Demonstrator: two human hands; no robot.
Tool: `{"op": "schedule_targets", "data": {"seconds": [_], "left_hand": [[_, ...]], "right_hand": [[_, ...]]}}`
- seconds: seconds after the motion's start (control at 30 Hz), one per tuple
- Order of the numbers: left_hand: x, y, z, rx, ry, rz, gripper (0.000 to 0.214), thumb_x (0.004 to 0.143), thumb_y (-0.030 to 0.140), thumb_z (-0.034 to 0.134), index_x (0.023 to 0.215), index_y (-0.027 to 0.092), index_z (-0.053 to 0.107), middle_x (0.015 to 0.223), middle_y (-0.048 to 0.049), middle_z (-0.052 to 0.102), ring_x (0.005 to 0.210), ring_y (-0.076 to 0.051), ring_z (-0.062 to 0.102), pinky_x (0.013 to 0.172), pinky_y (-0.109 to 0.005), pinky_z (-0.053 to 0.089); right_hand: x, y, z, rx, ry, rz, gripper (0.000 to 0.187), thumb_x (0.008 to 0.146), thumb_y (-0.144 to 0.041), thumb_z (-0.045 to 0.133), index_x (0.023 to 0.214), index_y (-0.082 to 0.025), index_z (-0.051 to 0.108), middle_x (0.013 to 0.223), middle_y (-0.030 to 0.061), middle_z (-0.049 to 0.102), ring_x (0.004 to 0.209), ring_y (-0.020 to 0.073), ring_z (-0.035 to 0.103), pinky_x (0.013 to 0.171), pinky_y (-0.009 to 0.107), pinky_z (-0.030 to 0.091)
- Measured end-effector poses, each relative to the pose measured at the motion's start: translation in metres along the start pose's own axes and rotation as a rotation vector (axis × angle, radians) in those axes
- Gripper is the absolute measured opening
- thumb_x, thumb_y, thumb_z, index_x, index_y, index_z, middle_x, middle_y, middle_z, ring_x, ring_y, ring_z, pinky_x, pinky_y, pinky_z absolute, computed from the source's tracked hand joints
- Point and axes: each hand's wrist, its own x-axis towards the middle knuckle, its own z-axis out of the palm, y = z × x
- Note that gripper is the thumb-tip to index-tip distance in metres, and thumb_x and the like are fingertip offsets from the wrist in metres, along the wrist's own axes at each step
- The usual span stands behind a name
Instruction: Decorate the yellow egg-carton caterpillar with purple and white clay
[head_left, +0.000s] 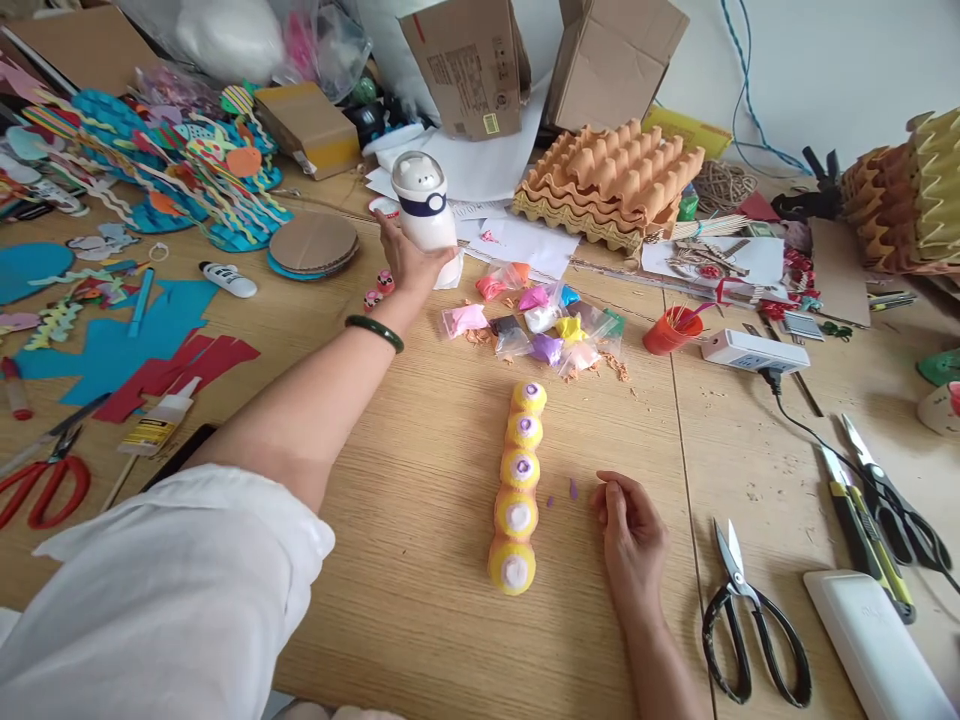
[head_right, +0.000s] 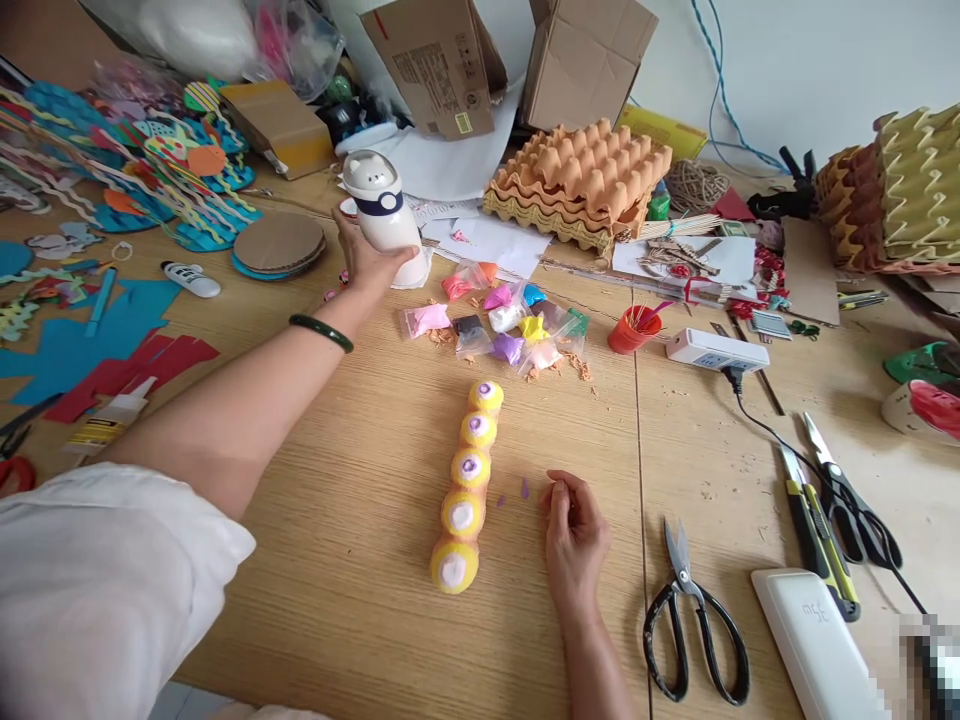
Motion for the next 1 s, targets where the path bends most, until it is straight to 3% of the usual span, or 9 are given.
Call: {"op": "schedule_targets", "data": {"seconds": [0.17, 0.3, 0.43, 0.57, 0.7, 0.83, 1.0], "left_hand": [[-0.025, 0.024, 0.016, -0.034, 0.022, -0.054, 0.051, 0.097, 0.046, 0.073, 0.136, 0.016, 0.060, 0.159, -0.0139, 0.058, 0.167, -0.026, 0.028, 0.137, -0.050, 0.027], [-0.076, 0.050, 0.038, -0.094, 0.065, -0.085, 0.049, 0.098, 0.031, 0.066, 0.144, 0.018, 0.055, 0.159, -0.0186, 0.055, 0.159, -0.032, 0.044, 0.133, -0.057, 0.038], [-0.132, 0.091, 0.045, -0.155, -0.091, -0.056, 0.053, 0.100, 0.031, 0.063, 0.151, 0.022, 0.050, 0.167, -0.0197, 0.047, 0.159, -0.034, 0.045, 0.130, -0.060, 0.043], [-0.161, 0.119, 0.029, -0.160, -0.113, -0.066, 0.047, 0.104, 0.033, 0.060, 0.149, 0.023, 0.055, 0.164, -0.0188, 0.051, 0.157, -0.033, 0.049, 0.127, -0.058, 0.048], [-0.183, 0.133, -0.003, -0.171, -0.098, -0.057, 0.028, 0.106, 0.028, 0.057, 0.132, 0.026, 0.069, 0.149, -0.0112, 0.067, 0.150, -0.028, 0.057, 0.127, -0.056, 0.050], [-0.222, 0.148, -0.031, -0.176, -0.023, -0.110, 0.024, 0.106, 0.021, 0.056, 0.120, 0.027, 0.074, 0.131, -0.0072, 0.077, 0.138, -0.026, 0.067, 0.125, -0.057, 0.052], [-0.261, 0.170, -0.043, -0.182, 0.031, -0.130, 0.026, 0.105, 0.014, 0.058, 0.119, 0.029, 0.074, 0.124, -0.0050, 0.078, 0.132, -0.024, 0.070, 0.121, -0.053, 0.058]], "right_hand": [[0.002, 0.000, 0.002, 0.004, 0.001, -0.004, 0.034, 0.093, -0.051, 0.066, 0.095, -0.018, 0.076, 0.068, 0.0004, 0.064, 0.055, 0.0134, 0.049, 0.052, 0.028, 0.039], [0.004, 0.001, 0.003, 0.006, -0.013, -0.032, 0.032, 0.092, -0.048, 0.064, 0.095, -0.018, 0.075, 0.067, -0.0005, 0.063, 0.057, 0.0135, 0.050, 0.053, 0.027, 0.038], [0.006, 0.003, 0.005, 0.006, -0.017, -0.068, 0.030, 0.091, -0.044, 0.063, 0.096, -0.017, 0.075, 0.067, -0.0009, 0.063, 0.058, 0.0133, 0.050, 0.055, 0.028, 0.038], [0.009, 0.001, 0.006, -0.003, -0.020, -0.093, 0.029, 0.088, -0.042, 0.062, 0.093, -0.017, 0.075, 0.067, -0.0008, 0.064, 0.059, 0.0139, 0.052, 0.057, 0.028, 0.040], [0.009, 0.000, 0.007, 0.005, -0.020, -0.105, 0.028, 0.084, -0.040, 0.062, 0.094, -0.017, 0.074, 0.068, -0.0014, 0.064, 0.059, 0.0132, 0.052, 0.059, 0.028, 0.039], [0.011, 0.001, 0.010, -0.004, -0.023, -0.118, 0.026, 0.083, -0.037, 0.061, 0.093, -0.017, 0.074, 0.068, -0.0011, 0.064, 0.060, 0.0142, 0.055, 0.058, 0.028, 0.039], [0.011, -0.001, 0.012, -0.036, -0.002, -0.166, 0.025, 0.082, -0.035, 0.059, 0.090, -0.017, 0.074, 0.067, -0.0002, 0.064, 0.061, 0.0152, 0.056, 0.059, 0.029, 0.041]]}}
